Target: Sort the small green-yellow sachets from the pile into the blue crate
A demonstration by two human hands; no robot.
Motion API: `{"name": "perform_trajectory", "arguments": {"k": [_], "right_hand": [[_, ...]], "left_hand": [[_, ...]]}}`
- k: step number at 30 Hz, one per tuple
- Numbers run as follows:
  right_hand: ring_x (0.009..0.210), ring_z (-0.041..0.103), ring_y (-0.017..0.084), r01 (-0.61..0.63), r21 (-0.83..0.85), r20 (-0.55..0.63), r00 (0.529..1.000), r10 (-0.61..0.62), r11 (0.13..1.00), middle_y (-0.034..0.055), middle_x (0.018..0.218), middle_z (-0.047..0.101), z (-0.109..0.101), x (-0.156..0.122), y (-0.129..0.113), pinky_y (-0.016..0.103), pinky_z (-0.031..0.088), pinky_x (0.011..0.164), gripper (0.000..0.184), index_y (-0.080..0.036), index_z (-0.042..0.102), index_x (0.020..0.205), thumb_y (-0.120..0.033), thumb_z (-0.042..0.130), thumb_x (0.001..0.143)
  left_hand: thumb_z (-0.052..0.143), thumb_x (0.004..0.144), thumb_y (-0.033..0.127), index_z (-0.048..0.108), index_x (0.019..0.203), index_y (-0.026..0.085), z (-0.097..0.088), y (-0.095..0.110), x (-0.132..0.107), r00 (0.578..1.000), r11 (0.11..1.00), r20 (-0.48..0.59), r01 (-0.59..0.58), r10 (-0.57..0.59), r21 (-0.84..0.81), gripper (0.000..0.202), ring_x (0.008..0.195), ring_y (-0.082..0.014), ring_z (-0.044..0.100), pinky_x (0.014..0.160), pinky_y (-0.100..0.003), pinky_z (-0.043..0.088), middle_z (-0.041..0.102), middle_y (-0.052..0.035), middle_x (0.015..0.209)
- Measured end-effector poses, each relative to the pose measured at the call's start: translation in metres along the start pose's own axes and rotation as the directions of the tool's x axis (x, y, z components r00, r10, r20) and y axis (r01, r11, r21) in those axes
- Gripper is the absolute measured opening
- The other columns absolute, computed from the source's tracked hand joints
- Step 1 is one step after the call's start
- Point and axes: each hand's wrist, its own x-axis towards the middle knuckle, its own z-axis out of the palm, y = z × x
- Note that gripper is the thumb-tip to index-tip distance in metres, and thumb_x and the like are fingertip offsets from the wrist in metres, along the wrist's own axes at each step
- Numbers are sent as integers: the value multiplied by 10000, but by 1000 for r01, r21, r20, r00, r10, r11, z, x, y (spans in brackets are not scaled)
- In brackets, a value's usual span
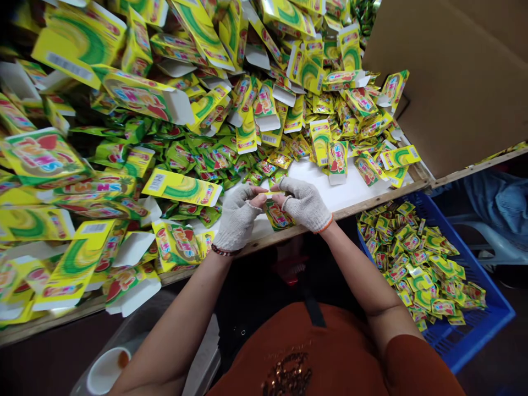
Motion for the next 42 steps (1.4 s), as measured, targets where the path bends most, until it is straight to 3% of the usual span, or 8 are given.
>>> {"name": "perform_trajectory", "arguments": {"k": [8, 13, 23, 27, 31, 35, 38, 42], "right_hand": [[754, 617, 154, 66, 14, 44, 997, -67, 998, 26, 774, 684, -6, 5, 4, 269, 487, 715, 193, -141, 729, 856, -298, 618, 842], [756, 627, 153, 3, 74, 99, 995, -10, 997, 25, 801, 694, -7, 5, 5, 264, 501, 707, 219, -138, 742, 900, -321, 629, 853], [1072, 666, 226, 158, 0, -57, 986, -157, 988, 104, 1115, 724, 10, -21, 16, 380, 507, 981, 195, -186, 737, 981, -314, 620, 892], [938, 661, 208, 26, 62, -85, 996, -21, 998, 68, 976, 714, 23, -12, 24, 376, 525, 905, 165, -187, 700, 952, -295, 620, 855], [772, 614, 161, -197, 394, -73, 967, 244, 898, 25, 897, 670, 6, -12, 31, 304, 516, 713, 331, -205, 625, 1078, -372, 681, 797], [525, 455, 110, -136, 680, -132, 944, 302, 720, -5, 751, 584, -34, -31, 31, 251, 381, 498, 529, -274, 597, 1122, -715, 421, 889], [510, 458, 109, -133, 749, -84, 953, 292, 649, -4, 735, 576, -47, -26, 29, 255, 390, 506, 581, -278, 612, 1043, -776, 360, 880], [770, 629, 172, -182, 399, -27, 977, 210, 899, 53, 914, 664, -29, 24, 29, 298, 499, 673, 384, -217, 626, 1004, -576, 548, 889]], "left_hand": [[674, 843, 353, 753, 974, 172, -1, 10, -6, 987, 969, 25, -160, 158, 189, 237, 805, -155, 644, 733, -252, 524, 735, -43, 891], [649, 869, 394, 756, 932, 170, -6, 13, -14, 990, 965, 17, -143, 143, 218, 255, 781, -160, 663, 713, -257, 536, 744, -44, 867], [651, 887, 299, 727, 1000, 186, -6, -5, -25, 917, 832, 79, -390, 392, 394, 178, 904, -176, 700, 841, -300, 574, 754, -57, 993], [569, 935, 290, 679, 1128, 178, -5, -2, -25, 925, 772, 151, -374, 348, 514, 249, 974, -198, 696, 867, -327, 578, 736, -80, 1050], [530, 947, 315, 559, 1310, 149, -25, 19, -36, 911, 567, 245, -399, 330, 721, 400, 1243, -265, 590, 1046, -421, 507, 616, -148, 1331], [493, 956, 339, 603, 1205, 165, -57, 43, -38, 930, 407, 289, -361, 229, 839, 323, 1243, -296, 574, 1059, -469, 479, 611, -139, 1316], [499, 941, 312, 609, 1153, 172, -53, 51, -29, 953, 379, 271, -302, 135, 875, 277, 1164, -290, 606, 1000, -443, 504, 635, -126, 1255], [481, 899, 184, 622, 1099, 170, -10, 42, -1, 964, 357, 258, -263, 62, 896, 245, 1093, -269, 617, 946, -387, 506, 655, -111, 1186]]}}
